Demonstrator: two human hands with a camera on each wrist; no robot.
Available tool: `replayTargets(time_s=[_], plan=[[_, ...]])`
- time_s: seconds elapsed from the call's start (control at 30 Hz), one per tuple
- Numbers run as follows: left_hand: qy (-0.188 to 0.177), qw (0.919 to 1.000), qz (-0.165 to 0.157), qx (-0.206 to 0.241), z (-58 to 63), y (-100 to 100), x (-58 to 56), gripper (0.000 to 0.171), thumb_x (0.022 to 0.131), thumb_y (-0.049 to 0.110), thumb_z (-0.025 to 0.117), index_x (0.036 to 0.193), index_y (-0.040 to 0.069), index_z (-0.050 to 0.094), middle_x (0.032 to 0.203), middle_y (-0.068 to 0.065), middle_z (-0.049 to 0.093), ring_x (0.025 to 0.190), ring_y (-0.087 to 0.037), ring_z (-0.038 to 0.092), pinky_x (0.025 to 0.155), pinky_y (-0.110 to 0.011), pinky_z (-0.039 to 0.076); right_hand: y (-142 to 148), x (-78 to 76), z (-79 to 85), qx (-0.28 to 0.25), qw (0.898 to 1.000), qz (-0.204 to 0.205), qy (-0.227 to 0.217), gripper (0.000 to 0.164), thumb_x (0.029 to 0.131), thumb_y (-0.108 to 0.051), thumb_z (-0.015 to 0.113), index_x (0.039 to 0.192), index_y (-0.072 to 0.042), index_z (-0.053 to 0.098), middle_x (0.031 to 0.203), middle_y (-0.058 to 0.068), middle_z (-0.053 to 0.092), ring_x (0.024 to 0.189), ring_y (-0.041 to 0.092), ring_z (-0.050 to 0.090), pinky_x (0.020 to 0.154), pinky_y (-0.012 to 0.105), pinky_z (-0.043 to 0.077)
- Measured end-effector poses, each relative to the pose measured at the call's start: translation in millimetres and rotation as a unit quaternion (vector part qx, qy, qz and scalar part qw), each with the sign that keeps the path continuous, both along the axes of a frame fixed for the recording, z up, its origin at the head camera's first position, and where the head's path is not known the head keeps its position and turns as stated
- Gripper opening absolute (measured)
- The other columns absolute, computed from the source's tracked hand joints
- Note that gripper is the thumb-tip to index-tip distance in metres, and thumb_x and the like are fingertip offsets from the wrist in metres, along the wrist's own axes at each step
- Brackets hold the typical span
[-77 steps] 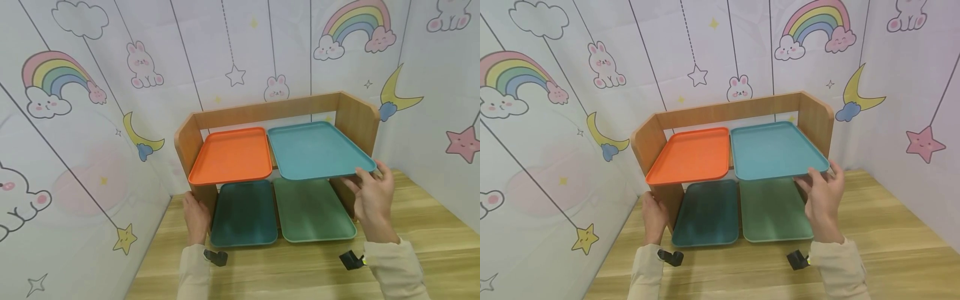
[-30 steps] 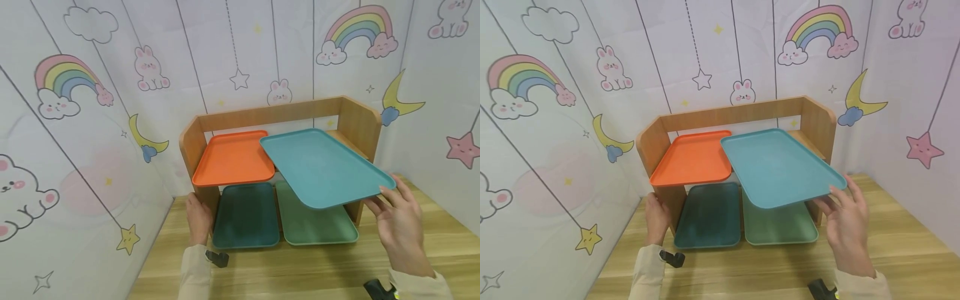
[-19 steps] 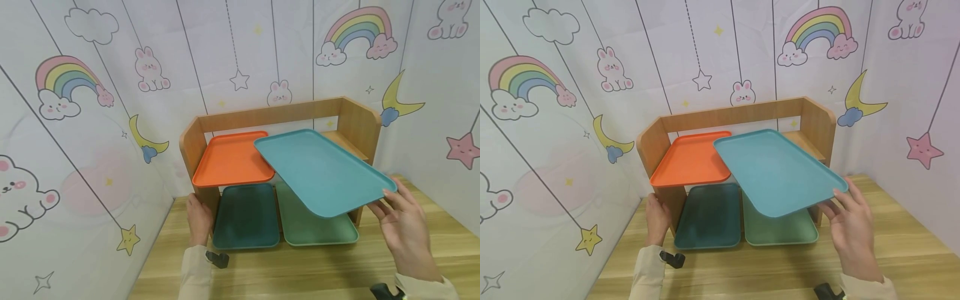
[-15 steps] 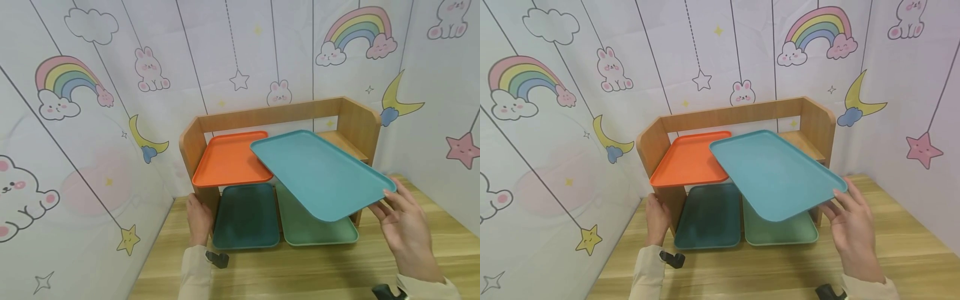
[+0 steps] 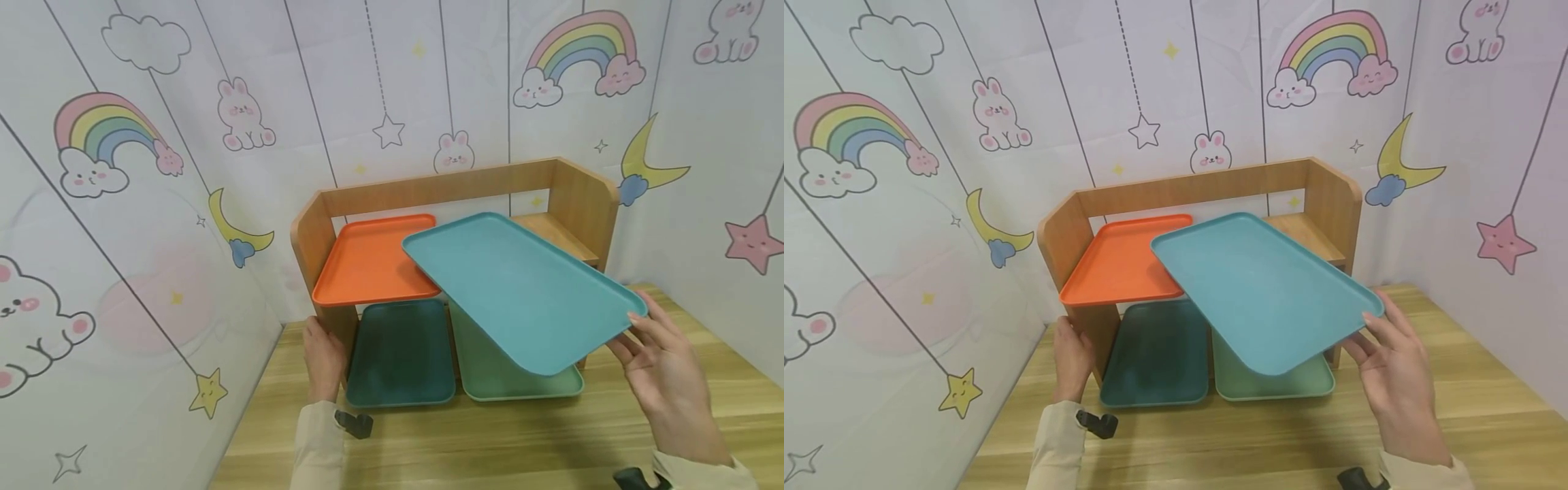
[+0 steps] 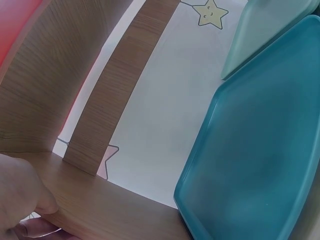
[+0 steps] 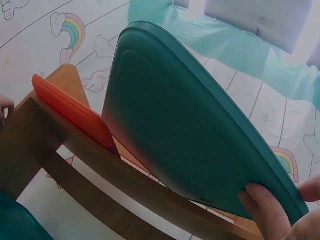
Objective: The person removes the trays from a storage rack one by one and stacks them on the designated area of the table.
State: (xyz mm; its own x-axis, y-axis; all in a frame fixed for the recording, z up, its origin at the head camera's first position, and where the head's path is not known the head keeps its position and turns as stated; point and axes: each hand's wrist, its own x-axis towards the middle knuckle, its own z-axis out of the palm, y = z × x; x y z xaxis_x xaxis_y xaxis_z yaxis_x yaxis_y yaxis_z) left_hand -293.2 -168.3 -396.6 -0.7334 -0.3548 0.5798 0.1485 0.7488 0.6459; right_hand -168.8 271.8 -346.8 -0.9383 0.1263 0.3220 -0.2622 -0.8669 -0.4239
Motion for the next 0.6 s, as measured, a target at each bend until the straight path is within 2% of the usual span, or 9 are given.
replayTargets(time_s=[0.4,0.6], plan=[[0.003,1.0000,0.001,0.001,-0.4,0.5,-1.0,0.026,0.088,-0.005,0.047,0.113,-0.007,0.042,0.101,-0.029,0.049,0.094,-0.046,0.055,0.079,-0.056,0.047,1.2,2.1,0.2,0.015,0.999,0.024,0.021,0.042,0.098,0.007,0.031,0.133,-0.005,0.051,0.114,0.012,0.060,0.087,0.030,0.067,0.075,0.036,0.057],[-0.006,1.0000,-0.002,0.003,0.4,-0.8,-0.3,0.028,0.088,-0.004,0.047,0.115,-0.007,0.042,0.102,-0.029,0.050,0.095,-0.046,0.055,0.080,-0.056,0.047,2.9,2.3,0.6,0.014,0.999,0.034,0.018,0.042,0.098,0.007,0.031,0.132,-0.005,0.053,0.113,0.013,0.061,0.085,0.030,0.067,0.072,0.035,0.058]])
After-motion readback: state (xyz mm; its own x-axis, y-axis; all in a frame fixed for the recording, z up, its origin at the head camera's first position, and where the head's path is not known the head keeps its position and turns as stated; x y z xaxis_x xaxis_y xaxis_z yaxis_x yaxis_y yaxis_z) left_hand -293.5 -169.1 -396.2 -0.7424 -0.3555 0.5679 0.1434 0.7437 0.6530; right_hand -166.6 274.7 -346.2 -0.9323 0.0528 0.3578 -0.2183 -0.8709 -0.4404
